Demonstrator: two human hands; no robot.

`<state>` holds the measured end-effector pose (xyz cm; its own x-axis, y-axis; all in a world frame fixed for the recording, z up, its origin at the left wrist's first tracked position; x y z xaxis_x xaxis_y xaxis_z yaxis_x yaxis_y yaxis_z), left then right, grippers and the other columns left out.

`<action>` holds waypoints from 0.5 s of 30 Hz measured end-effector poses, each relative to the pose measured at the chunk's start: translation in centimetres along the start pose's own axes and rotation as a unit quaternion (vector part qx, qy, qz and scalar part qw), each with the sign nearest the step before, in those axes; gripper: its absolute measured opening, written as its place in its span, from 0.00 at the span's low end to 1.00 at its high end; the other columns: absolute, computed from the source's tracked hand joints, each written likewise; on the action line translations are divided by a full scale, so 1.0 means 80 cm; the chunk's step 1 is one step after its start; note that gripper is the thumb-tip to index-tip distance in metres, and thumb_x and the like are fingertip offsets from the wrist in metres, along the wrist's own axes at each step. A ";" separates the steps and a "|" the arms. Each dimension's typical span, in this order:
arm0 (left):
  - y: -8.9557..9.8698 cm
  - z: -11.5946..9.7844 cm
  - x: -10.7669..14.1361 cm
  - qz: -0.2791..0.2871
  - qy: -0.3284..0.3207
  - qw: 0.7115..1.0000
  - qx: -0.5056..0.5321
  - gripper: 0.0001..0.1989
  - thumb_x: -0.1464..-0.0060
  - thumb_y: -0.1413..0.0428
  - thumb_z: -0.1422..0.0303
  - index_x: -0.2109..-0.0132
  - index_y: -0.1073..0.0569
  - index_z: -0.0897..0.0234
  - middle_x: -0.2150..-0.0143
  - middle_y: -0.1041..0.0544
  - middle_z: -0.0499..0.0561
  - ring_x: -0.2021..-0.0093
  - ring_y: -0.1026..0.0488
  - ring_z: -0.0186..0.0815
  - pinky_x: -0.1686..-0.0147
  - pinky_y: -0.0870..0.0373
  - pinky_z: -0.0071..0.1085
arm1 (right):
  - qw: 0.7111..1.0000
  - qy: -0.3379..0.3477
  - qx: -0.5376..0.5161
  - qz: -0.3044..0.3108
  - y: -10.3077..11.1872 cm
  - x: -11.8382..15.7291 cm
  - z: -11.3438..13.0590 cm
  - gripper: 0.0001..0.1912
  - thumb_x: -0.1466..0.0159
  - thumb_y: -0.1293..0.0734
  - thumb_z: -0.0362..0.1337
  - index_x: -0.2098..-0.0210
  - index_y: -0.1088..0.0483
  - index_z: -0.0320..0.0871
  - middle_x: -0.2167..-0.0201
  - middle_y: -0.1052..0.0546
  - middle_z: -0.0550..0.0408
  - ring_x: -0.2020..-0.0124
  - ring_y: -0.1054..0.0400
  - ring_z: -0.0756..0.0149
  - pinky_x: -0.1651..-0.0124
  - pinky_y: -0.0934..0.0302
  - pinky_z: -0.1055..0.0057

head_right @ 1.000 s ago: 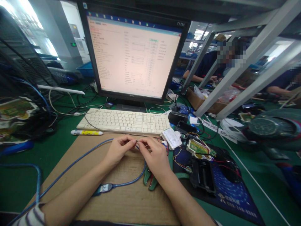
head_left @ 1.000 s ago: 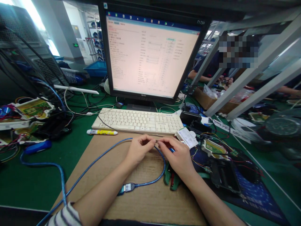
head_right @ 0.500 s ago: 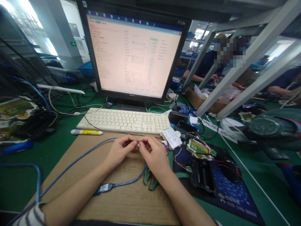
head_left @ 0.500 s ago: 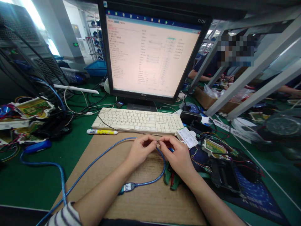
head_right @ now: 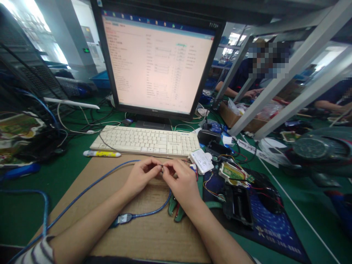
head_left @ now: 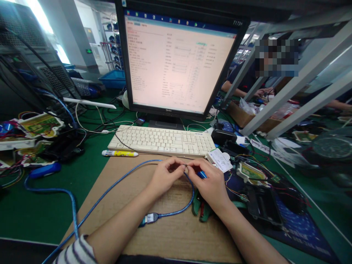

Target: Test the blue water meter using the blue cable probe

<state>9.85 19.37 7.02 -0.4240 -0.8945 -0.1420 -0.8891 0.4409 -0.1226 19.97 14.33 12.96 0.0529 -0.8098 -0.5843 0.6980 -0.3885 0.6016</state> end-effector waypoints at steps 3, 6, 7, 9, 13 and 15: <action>-0.001 0.000 0.000 0.002 0.001 1.000 0.015 0.06 0.53 0.44 0.67 0.69 0.29 0.67 0.73 0.29 0.46 0.72 0.34 0.28 0.70 0.38 0.26 | 1.000 0.013 0.005 -0.005 0.002 0.001 0.003 0.04 0.41 0.38 0.29 0.71 0.32 0.41 0.73 0.27 0.57 0.71 0.34 0.71 0.68 0.40 0.73; -0.003 -0.001 0.000 0.007 0.006 1.000 0.028 0.07 0.53 0.43 0.67 0.70 0.30 0.67 0.75 0.29 0.46 0.73 0.34 0.28 0.71 0.38 0.25 | 1.000 0.026 0.010 -0.007 0.002 0.003 0.006 0.04 0.41 0.37 0.29 0.70 0.32 0.41 0.73 0.27 0.57 0.71 0.34 0.71 0.68 0.40 0.73; -0.004 -0.001 0.001 0.008 0.008 0.999 0.030 0.07 0.53 0.43 0.67 0.71 0.30 0.67 0.75 0.29 0.46 0.73 0.34 0.28 0.71 0.38 0.25 | 0.999 0.032 0.015 -0.008 0.002 0.003 0.007 0.04 0.41 0.37 0.29 0.70 0.32 0.41 0.74 0.28 0.57 0.71 0.34 0.71 0.68 0.41 0.73; -0.004 -0.002 0.001 0.008 0.010 0.999 0.033 0.07 0.53 0.43 0.67 0.71 0.30 0.67 0.75 0.29 0.46 0.73 0.34 0.28 0.71 0.38 0.25 | 0.999 0.044 0.021 -0.007 0.001 0.003 0.009 0.04 0.41 0.38 0.29 0.70 0.32 0.41 0.74 0.28 0.57 0.72 0.34 0.71 0.68 0.41 0.73; -0.002 -0.003 0.001 0.004 0.014 0.999 0.035 0.07 0.54 0.43 0.67 0.72 0.31 0.67 0.75 0.30 0.46 0.73 0.35 0.28 0.71 0.38 0.25 | 0.998 0.054 0.019 -0.003 0.001 0.002 0.010 0.05 0.41 0.38 0.28 0.70 0.32 0.41 0.74 0.28 0.57 0.72 0.34 0.71 0.68 0.40 0.73; -0.001 -0.002 0.001 0.001 0.019 0.999 0.032 0.07 0.55 0.43 0.67 0.72 0.31 0.67 0.75 0.30 0.46 0.73 0.35 0.28 0.71 0.38 0.26 | 0.998 0.057 0.020 -0.001 0.001 0.003 0.011 0.05 0.41 0.38 0.28 0.69 0.32 0.42 0.74 0.28 0.57 0.71 0.34 0.70 0.67 0.40 0.72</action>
<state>9.87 19.23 7.18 -0.4333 -0.8952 -0.1042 -0.8758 0.4455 -0.1855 19.38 13.72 13.37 0.1341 -0.7545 -0.6424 0.6692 -0.4092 0.6203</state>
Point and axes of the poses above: each hand's wrist, its own x-axis away from the middle knuckle, its own y-axis out of the back of the hand, z = x × y, the point moved 8 cm from there along -x, towards the middle knuckle
